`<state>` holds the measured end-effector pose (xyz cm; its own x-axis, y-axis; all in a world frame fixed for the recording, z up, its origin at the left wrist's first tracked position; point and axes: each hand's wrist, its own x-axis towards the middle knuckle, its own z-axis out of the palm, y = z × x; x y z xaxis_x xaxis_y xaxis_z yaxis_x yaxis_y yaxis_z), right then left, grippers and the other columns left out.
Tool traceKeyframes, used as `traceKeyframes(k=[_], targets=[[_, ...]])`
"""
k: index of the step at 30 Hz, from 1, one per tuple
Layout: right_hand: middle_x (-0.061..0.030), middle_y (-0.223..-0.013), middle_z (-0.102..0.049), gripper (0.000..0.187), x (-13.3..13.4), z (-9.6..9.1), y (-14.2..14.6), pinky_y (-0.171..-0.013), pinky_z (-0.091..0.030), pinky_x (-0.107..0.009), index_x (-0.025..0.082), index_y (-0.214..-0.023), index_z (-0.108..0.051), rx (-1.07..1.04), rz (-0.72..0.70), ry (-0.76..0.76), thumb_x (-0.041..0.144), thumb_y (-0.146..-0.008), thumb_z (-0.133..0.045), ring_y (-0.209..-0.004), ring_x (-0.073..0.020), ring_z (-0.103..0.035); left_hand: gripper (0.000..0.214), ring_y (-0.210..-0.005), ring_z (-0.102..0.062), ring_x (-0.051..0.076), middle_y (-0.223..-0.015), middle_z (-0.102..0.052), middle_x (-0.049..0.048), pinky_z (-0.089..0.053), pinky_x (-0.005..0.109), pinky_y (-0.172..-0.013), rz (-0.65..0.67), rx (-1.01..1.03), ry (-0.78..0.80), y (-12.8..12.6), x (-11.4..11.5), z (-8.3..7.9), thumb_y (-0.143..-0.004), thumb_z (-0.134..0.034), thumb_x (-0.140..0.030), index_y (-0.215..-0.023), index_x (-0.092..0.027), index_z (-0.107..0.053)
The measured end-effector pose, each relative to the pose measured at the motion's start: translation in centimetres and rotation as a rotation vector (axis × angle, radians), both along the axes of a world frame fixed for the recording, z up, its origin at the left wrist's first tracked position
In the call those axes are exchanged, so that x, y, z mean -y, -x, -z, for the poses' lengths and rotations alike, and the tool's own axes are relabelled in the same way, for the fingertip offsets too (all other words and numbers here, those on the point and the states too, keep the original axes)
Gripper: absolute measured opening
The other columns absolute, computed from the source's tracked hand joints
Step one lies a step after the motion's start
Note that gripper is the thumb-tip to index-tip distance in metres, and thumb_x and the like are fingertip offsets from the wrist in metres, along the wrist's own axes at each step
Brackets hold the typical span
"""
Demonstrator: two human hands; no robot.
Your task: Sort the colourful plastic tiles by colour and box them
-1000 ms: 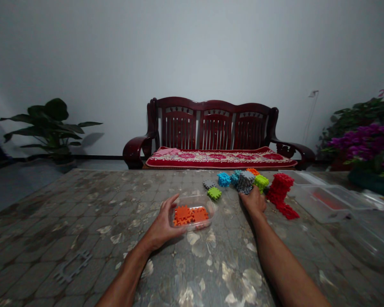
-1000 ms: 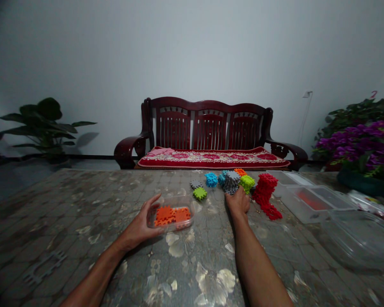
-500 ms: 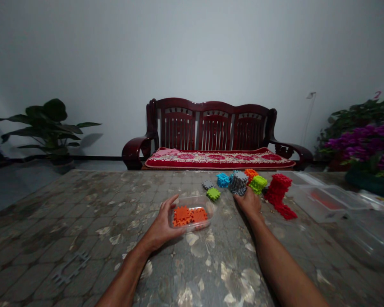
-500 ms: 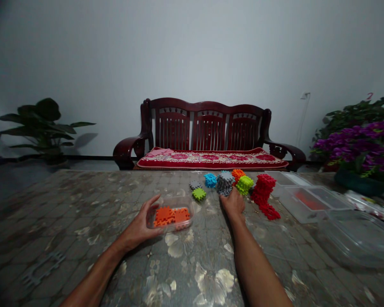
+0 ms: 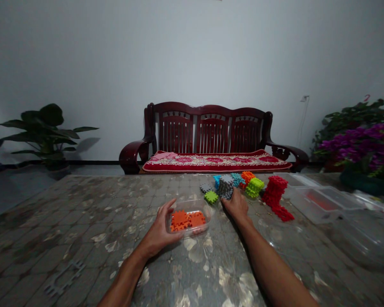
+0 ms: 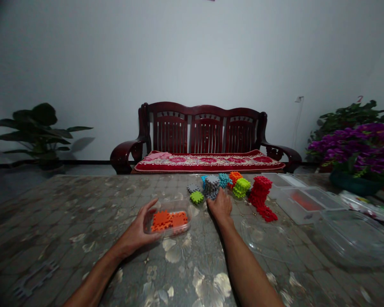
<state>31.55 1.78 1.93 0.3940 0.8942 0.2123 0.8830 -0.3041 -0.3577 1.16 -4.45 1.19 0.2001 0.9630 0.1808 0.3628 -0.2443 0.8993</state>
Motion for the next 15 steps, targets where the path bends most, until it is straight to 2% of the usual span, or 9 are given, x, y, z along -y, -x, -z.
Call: traceKeyframes(k=[8, 12, 15], targets=[[-0.0144, -0.125, -0.067, 0.061, 0.1, 0.5, -0.2, -0.090, -0.045, -0.033, 0.015, -0.135, -0.052, -0.017, -0.023, -0.032, 0.040, -0.081, -0.065, -0.117, -0.0309, -0.060, 0.106, -0.135, -0.052, 0.033, -0.146, -0.048, 0.0168, -0.045, 0.049, -0.112, 0.016, 0.050, -0.010, 0.3, -0.7, 1.3, -0.064, -0.085, -0.042, -0.154, -0.024, -0.030], [-0.0166, -0.126, -0.066, 0.060, 0.5, 0.5, -0.9, -0.096, -0.043, -0.032, 0.011, -0.137, -0.051, -0.028, -0.021, -0.088, 0.029, -0.080, -0.063, -0.118, -0.0297, -0.059, 0.107, -0.135, -0.052, 0.033, -0.145, -0.048, 0.0174, -0.045, 0.050, -0.111, 0.014, 0.030, -0.012, 0.5, -0.9, 1.7, -0.064, -0.085, -0.044, -0.154, -0.024, -0.030], [-0.0149, -0.125, -0.067, 0.056, 0.8, 0.1, -2.1, -0.097, -0.043, -0.030, 0.012, -0.135, -0.053, -0.069, 0.002, -0.100, 0.018, -0.079, -0.059, -0.118, -0.0265, -0.060, 0.106, -0.134, -0.053, 0.033, -0.142, -0.051, 0.0165, -0.044, 0.052, -0.112, -0.004, 0.001, -0.009, 0.4, -0.8, 1.2, -0.064, -0.085, -0.045, -0.153, -0.024, -0.031]])
